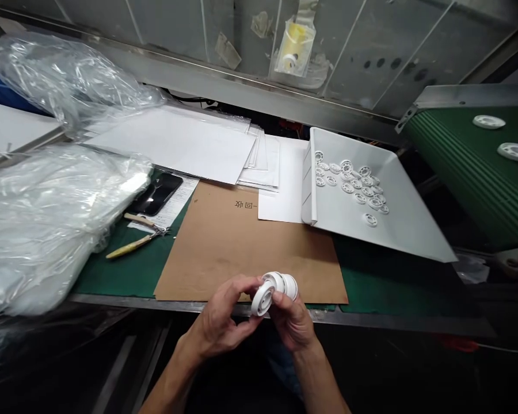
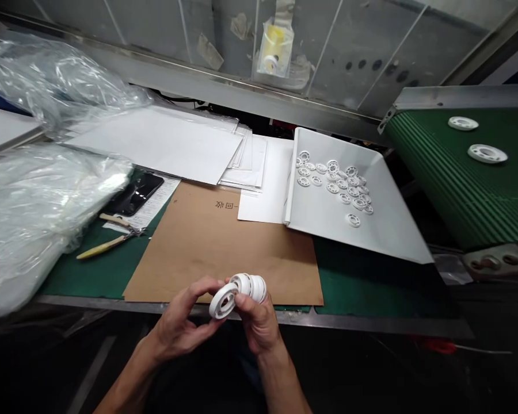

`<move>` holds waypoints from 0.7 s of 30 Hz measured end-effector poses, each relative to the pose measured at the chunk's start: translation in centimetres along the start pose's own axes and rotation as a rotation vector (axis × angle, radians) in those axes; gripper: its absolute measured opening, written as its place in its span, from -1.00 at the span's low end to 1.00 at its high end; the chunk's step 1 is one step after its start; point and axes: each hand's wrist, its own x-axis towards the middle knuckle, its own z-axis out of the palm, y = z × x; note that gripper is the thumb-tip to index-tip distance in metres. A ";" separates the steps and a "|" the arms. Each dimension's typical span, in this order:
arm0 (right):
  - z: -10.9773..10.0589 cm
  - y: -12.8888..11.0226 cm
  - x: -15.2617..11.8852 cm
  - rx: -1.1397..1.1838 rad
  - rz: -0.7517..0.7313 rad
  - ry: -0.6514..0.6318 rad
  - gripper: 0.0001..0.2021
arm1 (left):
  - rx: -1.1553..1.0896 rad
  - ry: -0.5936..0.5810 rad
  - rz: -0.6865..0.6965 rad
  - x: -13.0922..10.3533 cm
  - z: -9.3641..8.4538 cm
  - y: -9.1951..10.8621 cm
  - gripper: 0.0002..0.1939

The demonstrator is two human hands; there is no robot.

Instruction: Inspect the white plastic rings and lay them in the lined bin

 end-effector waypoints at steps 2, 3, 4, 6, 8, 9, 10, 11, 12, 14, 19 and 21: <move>0.2 0.0 0.0 0.008 0.033 -0.014 -0.63 | 0.003 0.001 -0.013 0.0 0.0 -0.2 -0.44; 0.3 0.0 0.0 0.015 0.046 -0.019 -0.65 | 0.004 0.002 -0.016 0.0 0.0 -0.2 -0.44; 0.4 0.0 -0.1 0.022 0.057 -0.020 -0.67 | 0.005 0.005 -0.014 0.0 0.0 -0.3 -0.44; 0.5 0.1 -0.2 0.034 0.077 -0.016 -0.68 | 0.005 0.012 -0.003 0.2 -0.1 -0.2 -0.41; 0.6 0.1 -0.3 0.026 0.094 -0.004 -0.66 | 0.000 0.018 0.009 0.3 -0.2 -0.2 -0.40; 0.7 0.1 -0.3 0.016 0.102 0.000 -0.65 | -0.005 0.020 0.008 0.3 -0.3 -0.1 -0.40; 0.7 0.1 -0.3 0.006 0.107 0.002 -0.64 | -0.009 0.024 0.004 0.3 -0.3 -0.1 -0.41; 0.7 0.2 -0.4 -0.004 0.109 0.004 -0.64 | -0.014 0.026 -0.005 0.3 -0.3 0.0 -0.40; 0.7 0.2 -0.4 -0.011 0.110 0.006 -0.64 | -0.019 0.029 -0.016 0.3 -0.4 0.0 -0.40; 0.6 0.3 -0.4 -0.025 0.114 0.015 -0.64 | -0.027 0.030 -0.039 0.2 -0.3 0.1 -0.40; 0.3 0.6 -0.2 -0.067 0.125 0.046 -0.62 | -0.020 0.022 -0.108 0.2 -0.4 0.2 -0.50; 0.2 0.8 -0.2 -0.090 0.117 0.056 -0.62 | -0.016 0.035 -0.138 0.2 -0.7 0.3 -0.52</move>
